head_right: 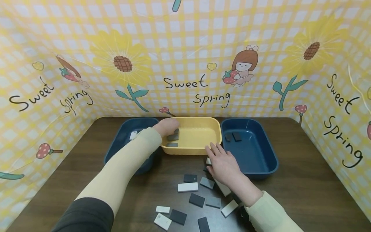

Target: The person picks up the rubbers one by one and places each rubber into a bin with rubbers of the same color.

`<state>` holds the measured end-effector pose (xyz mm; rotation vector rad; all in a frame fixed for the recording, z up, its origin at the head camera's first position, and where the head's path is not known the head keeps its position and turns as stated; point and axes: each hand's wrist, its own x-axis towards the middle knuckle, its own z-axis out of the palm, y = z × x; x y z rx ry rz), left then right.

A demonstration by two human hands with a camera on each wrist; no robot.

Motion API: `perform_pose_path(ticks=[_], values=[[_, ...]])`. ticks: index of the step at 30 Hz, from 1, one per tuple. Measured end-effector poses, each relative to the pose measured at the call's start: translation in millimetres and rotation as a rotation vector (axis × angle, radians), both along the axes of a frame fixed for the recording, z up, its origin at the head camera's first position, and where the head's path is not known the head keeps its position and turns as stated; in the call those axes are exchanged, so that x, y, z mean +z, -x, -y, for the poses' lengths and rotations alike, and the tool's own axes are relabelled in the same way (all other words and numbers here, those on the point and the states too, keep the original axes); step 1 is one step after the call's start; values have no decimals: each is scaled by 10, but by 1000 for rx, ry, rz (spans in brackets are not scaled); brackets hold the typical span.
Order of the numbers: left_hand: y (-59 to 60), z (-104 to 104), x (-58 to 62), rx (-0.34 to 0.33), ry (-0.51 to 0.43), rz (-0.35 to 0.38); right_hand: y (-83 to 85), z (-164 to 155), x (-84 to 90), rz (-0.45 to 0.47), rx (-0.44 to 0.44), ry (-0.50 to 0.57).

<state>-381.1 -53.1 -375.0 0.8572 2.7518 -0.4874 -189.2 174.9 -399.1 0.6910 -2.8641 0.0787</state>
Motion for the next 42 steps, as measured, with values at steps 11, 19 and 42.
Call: perform_pose_path(ticks=[11, 19, 42], values=[[-38, 134, 147, -20, -40, -12, -8, 58, 26, -2, 15, 4], [-299, 365, 396, -104, -150, -76, -9, 65, 3, 8, 15, 0], [-1552, 834, -202, 43, -485, -33, -11, -8, 140, 49, 138, 107]])
